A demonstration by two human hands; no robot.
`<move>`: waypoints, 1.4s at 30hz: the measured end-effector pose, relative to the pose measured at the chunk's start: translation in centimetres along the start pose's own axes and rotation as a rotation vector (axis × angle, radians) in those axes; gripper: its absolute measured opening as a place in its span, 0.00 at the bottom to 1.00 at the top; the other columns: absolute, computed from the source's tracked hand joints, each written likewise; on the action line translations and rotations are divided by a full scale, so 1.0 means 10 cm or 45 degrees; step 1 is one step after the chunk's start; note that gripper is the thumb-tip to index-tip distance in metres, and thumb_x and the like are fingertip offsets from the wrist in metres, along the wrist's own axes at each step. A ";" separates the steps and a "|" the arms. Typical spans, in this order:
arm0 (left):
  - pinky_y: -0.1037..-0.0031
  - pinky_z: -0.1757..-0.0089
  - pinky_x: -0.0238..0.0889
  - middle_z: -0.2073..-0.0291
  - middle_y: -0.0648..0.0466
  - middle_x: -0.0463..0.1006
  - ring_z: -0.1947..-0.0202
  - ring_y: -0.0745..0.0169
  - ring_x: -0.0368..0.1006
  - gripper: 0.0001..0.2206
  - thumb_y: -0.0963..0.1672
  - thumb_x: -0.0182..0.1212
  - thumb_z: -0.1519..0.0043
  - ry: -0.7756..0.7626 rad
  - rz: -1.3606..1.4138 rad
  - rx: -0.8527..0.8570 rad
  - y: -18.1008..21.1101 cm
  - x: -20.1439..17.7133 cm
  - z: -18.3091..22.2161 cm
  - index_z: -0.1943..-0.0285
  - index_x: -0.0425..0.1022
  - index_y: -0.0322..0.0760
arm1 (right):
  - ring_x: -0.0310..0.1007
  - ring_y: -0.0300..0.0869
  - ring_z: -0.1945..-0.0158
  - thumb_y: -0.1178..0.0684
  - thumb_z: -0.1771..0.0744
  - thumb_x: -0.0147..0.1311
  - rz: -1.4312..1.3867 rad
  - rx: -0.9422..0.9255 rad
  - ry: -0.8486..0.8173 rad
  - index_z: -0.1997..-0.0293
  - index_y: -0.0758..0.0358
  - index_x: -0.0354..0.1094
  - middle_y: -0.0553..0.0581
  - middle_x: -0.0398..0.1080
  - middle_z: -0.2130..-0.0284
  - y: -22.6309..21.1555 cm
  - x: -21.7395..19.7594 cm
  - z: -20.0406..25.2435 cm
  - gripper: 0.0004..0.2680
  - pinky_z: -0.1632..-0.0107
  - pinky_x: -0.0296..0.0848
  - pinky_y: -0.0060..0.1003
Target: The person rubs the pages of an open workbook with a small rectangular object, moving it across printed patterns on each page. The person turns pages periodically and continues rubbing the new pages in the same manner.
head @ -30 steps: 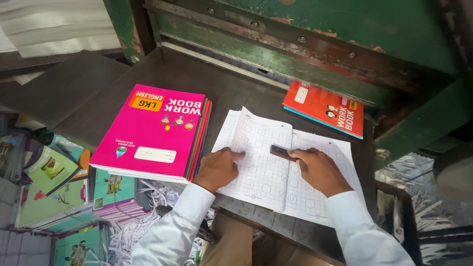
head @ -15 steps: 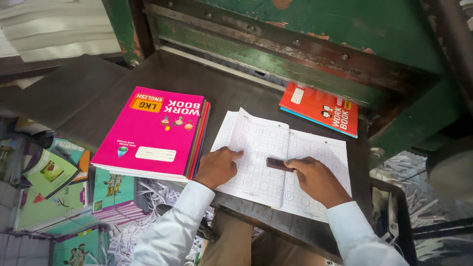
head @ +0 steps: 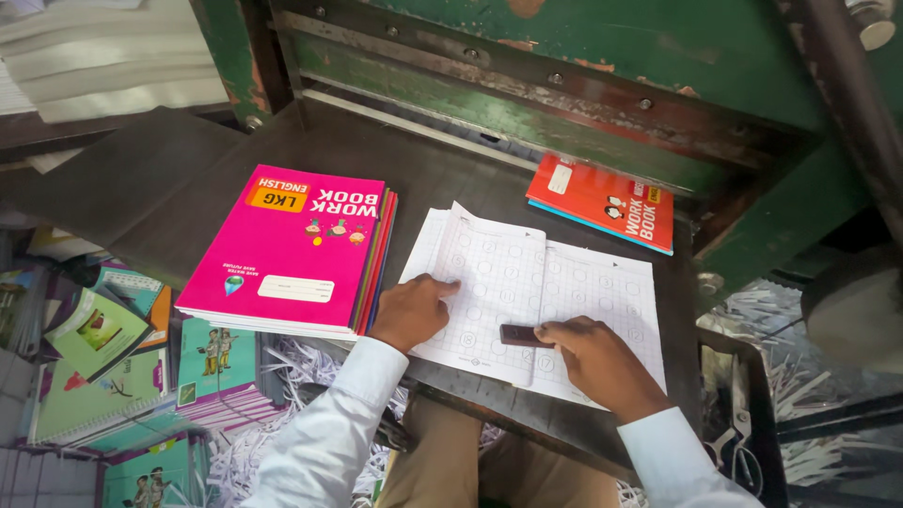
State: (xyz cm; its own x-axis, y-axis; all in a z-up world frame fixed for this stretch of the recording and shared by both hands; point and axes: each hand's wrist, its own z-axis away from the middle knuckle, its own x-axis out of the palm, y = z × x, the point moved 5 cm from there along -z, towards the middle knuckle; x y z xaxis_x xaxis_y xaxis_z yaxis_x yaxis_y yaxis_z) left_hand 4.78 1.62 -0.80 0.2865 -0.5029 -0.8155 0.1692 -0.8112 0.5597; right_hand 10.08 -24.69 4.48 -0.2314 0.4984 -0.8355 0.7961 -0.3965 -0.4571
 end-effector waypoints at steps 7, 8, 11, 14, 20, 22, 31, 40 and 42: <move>0.58 0.50 0.68 0.50 0.48 0.80 0.51 0.45 0.77 0.19 0.43 0.58 0.44 -0.024 0.019 -0.031 0.01 -0.01 0.00 0.44 0.82 0.56 | 0.77 0.54 0.55 0.65 0.37 0.53 0.057 -0.088 0.004 0.55 0.63 0.77 0.59 0.80 0.59 -0.15 0.01 0.16 0.10 0.50 0.74 0.44; 0.58 0.50 0.68 0.51 0.48 0.80 0.51 0.45 0.77 0.19 0.43 0.58 0.44 -0.026 0.023 -0.031 0.01 -0.02 0.00 0.44 0.82 0.55 | 0.76 0.54 0.54 0.65 0.38 0.53 0.064 -0.104 0.017 0.55 0.63 0.77 0.60 0.80 0.58 -0.19 0.01 0.19 0.11 0.49 0.74 0.45; 0.59 0.49 0.68 0.50 0.48 0.81 0.51 0.45 0.77 0.19 0.43 0.58 0.44 -0.018 0.029 -0.027 0.01 -0.03 0.01 0.45 0.83 0.55 | 0.76 0.53 0.52 0.66 0.38 0.54 0.057 -0.093 0.021 0.53 0.63 0.77 0.59 0.79 0.57 -0.27 0.01 0.28 0.12 0.49 0.74 0.44; 0.59 0.49 0.68 0.50 0.48 0.81 0.50 0.45 0.77 0.19 0.43 0.58 0.44 -0.027 0.036 -0.026 0.02 -0.04 0.01 0.45 0.82 0.55 | 0.76 0.53 0.51 0.66 0.39 0.54 0.055 -0.094 0.009 0.53 0.63 0.77 0.59 0.79 0.56 -0.32 -0.02 0.34 0.13 0.49 0.74 0.44; 0.58 0.48 0.67 0.48 0.48 0.80 0.49 0.45 0.76 0.20 0.42 0.58 0.44 -0.068 0.027 -0.049 0.03 -0.05 0.02 0.43 0.81 0.56 | 0.75 0.52 0.48 0.68 0.40 0.53 0.047 -0.086 -0.014 0.51 0.63 0.77 0.60 0.78 0.53 -0.39 -0.04 0.44 0.16 0.47 0.72 0.44; 0.59 0.48 0.67 0.48 0.47 0.79 0.49 0.45 0.76 0.20 0.42 0.58 0.44 -0.064 0.020 -0.044 0.04 -0.05 0.02 0.43 0.81 0.56 | 0.74 0.52 0.47 0.69 0.41 0.52 0.046 -0.088 -0.015 0.50 0.63 0.77 0.60 0.78 0.52 -0.40 -0.04 0.46 0.17 0.46 0.71 0.44; 0.58 0.49 0.68 0.51 0.46 0.80 0.50 0.45 0.76 0.21 0.41 0.56 0.45 -0.003 0.016 0.001 0.06 -0.04 0.03 0.44 0.82 0.55 | 0.74 0.50 0.46 0.66 0.38 0.55 0.012 -0.065 -0.032 0.49 0.61 0.77 0.57 0.78 0.51 -0.32 -0.03 0.48 0.14 0.44 0.70 0.43; 0.54 0.52 0.69 0.53 0.43 0.79 0.53 0.40 0.77 0.22 0.40 0.55 0.45 0.014 -0.093 -0.039 0.12 -0.04 0.04 0.43 0.81 0.53 | 0.75 0.51 0.48 0.65 0.38 0.56 -0.016 -0.132 0.116 0.51 0.61 0.77 0.56 0.78 0.52 -0.09 -0.08 0.56 0.13 0.46 0.71 0.43; 0.53 0.52 0.69 0.53 0.42 0.79 0.54 0.39 0.77 0.21 0.40 0.55 0.44 0.020 -0.134 -0.054 0.11 -0.03 0.05 0.42 0.80 0.52 | 0.76 0.51 0.49 0.65 0.37 0.56 0.000 -0.141 0.149 0.51 0.61 0.76 0.57 0.78 0.53 0.02 -0.13 0.56 0.12 0.47 0.73 0.43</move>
State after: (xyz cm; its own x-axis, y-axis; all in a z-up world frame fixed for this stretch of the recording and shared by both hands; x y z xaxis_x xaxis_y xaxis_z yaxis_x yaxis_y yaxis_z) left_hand 4.41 0.66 -0.02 0.2797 -0.4106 -0.8678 0.2391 -0.8457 0.4772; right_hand 7.40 -29.76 3.76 -0.1700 0.5873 -0.7913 0.8546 -0.3120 -0.4151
